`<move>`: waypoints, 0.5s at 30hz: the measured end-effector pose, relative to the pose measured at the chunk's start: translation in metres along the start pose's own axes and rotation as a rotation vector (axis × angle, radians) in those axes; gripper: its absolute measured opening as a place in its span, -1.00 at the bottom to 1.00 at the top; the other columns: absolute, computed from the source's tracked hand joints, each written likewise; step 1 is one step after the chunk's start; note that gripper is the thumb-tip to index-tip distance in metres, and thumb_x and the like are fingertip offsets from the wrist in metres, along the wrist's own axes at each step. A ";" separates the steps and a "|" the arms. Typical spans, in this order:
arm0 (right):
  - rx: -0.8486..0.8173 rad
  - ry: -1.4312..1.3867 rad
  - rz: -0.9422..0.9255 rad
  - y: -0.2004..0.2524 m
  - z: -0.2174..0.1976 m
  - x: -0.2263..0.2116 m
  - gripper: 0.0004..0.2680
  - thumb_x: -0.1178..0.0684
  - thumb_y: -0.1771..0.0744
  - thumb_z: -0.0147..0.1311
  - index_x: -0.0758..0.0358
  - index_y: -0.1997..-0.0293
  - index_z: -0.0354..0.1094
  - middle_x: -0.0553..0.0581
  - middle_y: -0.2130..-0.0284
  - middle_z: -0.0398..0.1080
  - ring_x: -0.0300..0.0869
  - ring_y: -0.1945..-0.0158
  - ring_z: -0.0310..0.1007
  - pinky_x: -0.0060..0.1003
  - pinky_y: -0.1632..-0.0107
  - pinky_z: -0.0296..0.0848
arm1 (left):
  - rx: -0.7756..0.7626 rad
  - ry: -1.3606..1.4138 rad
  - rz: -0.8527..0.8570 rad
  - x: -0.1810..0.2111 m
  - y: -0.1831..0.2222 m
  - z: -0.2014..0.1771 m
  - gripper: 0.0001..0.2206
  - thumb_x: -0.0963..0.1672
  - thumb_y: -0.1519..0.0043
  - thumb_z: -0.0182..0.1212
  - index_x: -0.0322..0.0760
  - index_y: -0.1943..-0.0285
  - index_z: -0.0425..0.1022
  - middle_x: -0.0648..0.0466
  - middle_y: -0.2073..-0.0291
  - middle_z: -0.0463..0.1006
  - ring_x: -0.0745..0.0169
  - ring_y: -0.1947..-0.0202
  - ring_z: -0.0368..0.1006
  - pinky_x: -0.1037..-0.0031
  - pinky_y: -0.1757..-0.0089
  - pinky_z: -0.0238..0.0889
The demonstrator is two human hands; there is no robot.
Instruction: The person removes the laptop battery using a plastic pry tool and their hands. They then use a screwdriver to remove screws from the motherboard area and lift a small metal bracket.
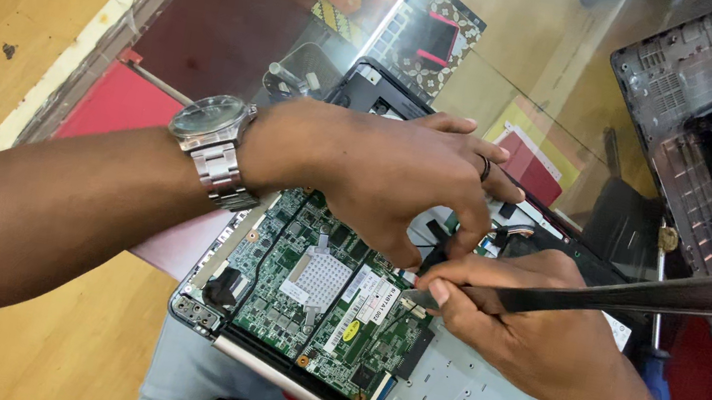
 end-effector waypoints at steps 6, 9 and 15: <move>-0.013 -0.003 -0.026 -0.001 0.001 -0.002 -0.87 -0.06 -0.33 0.13 -0.01 0.23 0.63 -0.09 0.86 0.09 -0.23 0.75 0.04 -0.23 0.57 0.07 | -0.019 0.006 -0.027 0.003 0.000 -0.004 -0.72 0.03 0.02 0.56 0.09 0.17 0.67 0.19 -0.10 0.58 -0.02 -0.38 0.18 -0.37 -0.24 -0.29; -0.005 -0.065 -0.056 -0.003 0.000 -0.009 -0.87 -0.02 -0.33 0.14 0.05 0.25 0.63 -0.11 0.86 0.11 -0.28 0.77 -0.01 -0.29 0.59 0.08 | -0.046 0.005 -0.051 0.003 0.000 -0.003 -0.73 0.04 0.00 0.55 0.10 0.16 0.67 0.27 -0.01 0.62 0.04 -0.30 0.26 -0.33 -0.26 -0.30; -0.030 0.074 -0.264 0.008 0.003 -0.032 -0.90 0.05 -0.33 0.15 0.12 0.12 0.53 -0.11 0.55 0.58 -0.32 0.64 0.50 -0.31 0.55 0.37 | -0.026 -0.013 -0.042 -0.002 0.000 0.000 -0.68 0.03 0.06 0.58 0.12 0.14 0.66 0.05 -0.27 0.46 -0.03 -0.44 0.09 -0.28 -0.24 -0.30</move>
Point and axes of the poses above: each hand's wrist, its own y-axis away from the middle knuckle, its own z-axis out of the palm, x = y × z, the point moved 10 cm from there along -y, towards the middle knuckle
